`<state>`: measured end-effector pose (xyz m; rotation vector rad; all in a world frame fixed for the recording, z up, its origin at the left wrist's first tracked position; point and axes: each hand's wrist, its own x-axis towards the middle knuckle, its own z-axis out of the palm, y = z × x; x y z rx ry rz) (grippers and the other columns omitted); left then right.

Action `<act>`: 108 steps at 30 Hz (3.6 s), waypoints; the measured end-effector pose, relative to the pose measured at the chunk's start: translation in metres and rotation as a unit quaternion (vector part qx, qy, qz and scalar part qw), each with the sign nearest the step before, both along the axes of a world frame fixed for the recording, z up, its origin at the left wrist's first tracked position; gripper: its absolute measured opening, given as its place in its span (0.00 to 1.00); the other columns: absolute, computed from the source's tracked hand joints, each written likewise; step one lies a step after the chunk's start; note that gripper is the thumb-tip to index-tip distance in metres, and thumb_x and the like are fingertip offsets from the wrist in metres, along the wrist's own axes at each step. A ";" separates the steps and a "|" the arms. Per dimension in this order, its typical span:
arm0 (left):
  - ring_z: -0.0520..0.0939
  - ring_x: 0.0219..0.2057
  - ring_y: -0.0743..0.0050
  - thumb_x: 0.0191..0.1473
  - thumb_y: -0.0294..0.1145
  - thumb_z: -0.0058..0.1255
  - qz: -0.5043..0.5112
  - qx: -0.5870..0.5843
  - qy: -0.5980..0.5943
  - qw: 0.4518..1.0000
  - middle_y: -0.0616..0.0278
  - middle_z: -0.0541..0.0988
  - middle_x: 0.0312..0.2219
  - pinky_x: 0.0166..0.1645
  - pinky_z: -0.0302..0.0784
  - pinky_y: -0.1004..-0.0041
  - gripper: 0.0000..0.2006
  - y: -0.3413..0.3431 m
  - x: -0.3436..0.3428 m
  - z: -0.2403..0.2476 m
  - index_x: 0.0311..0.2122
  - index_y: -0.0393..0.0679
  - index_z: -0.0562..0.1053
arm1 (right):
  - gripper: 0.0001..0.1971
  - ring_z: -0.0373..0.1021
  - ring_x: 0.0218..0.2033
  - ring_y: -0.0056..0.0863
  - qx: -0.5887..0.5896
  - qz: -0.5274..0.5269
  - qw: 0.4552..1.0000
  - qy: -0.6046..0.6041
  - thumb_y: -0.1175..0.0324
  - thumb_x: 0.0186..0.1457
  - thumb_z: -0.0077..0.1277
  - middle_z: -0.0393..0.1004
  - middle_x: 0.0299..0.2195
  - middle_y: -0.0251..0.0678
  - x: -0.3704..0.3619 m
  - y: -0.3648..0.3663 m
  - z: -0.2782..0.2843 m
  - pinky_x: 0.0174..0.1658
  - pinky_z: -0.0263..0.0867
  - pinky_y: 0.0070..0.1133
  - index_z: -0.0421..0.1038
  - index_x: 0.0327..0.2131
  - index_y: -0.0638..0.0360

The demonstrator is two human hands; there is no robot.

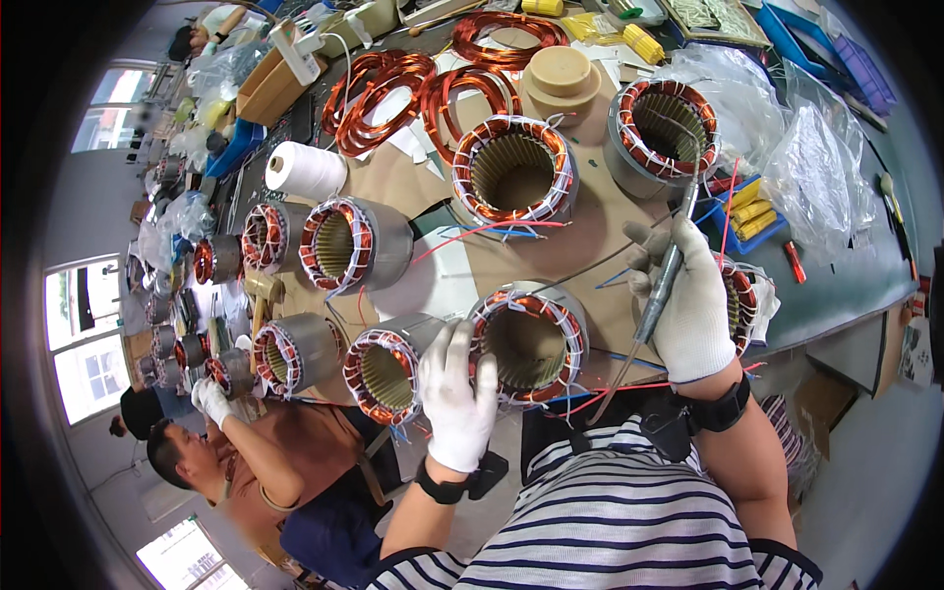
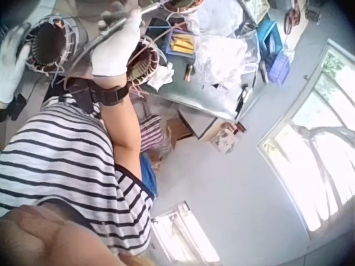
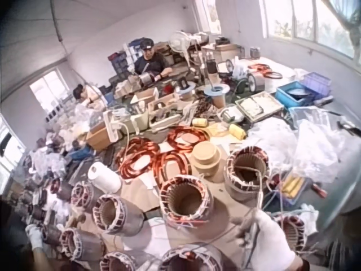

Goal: Connecting, securing, and taping wires on a series of electric motor stators on an assembly line.

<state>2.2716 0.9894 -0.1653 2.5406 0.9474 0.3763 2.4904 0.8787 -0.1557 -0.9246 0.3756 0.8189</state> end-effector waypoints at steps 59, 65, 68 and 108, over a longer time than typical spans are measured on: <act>0.76 0.34 0.57 0.45 0.26 0.49 -0.024 0.032 0.022 0.999 0.55 0.75 0.33 0.40 0.72 0.64 0.11 -0.194 0.157 -0.017 0.37 0.41 0.74 | 0.16 0.69 0.31 0.28 0.055 0.086 0.993 0.059 0.57 0.58 0.43 0.70 0.35 0.44 0.134 -0.190 -0.060 0.31 0.68 0.19 0.65 0.30 0.63; 0.75 0.32 0.59 0.44 0.24 0.49 -0.018 0.063 0.036 0.997 0.56 0.75 0.31 0.37 0.71 0.65 0.10 -0.197 0.159 -0.023 0.36 0.42 0.74 | 0.16 0.69 0.38 0.34 0.082 0.099 0.984 0.121 0.58 0.58 0.44 0.71 0.37 0.44 0.136 -0.157 -0.083 0.42 0.66 0.27 0.67 0.26 0.62; 0.75 0.31 0.58 0.43 0.22 0.48 -0.019 0.065 0.021 0.997 0.56 0.75 0.31 0.37 0.71 0.65 0.11 -0.195 0.158 -0.030 0.35 0.42 0.74 | 0.16 0.67 0.41 0.36 0.125 0.114 0.977 0.130 0.58 0.58 0.43 0.69 0.39 0.45 0.139 -0.152 -0.089 0.45 0.64 0.30 0.66 0.24 0.62; 0.72 0.28 0.58 0.33 0.17 0.45 0.013 0.104 -0.003 0.995 0.56 0.75 0.31 0.36 0.68 0.65 0.18 -0.201 0.154 -0.053 0.35 0.43 0.75 | 0.17 0.65 0.35 0.25 0.129 0.169 0.973 0.085 0.60 0.57 0.41 0.71 0.36 0.41 0.143 -0.153 -0.095 0.43 0.61 0.23 0.66 0.22 0.64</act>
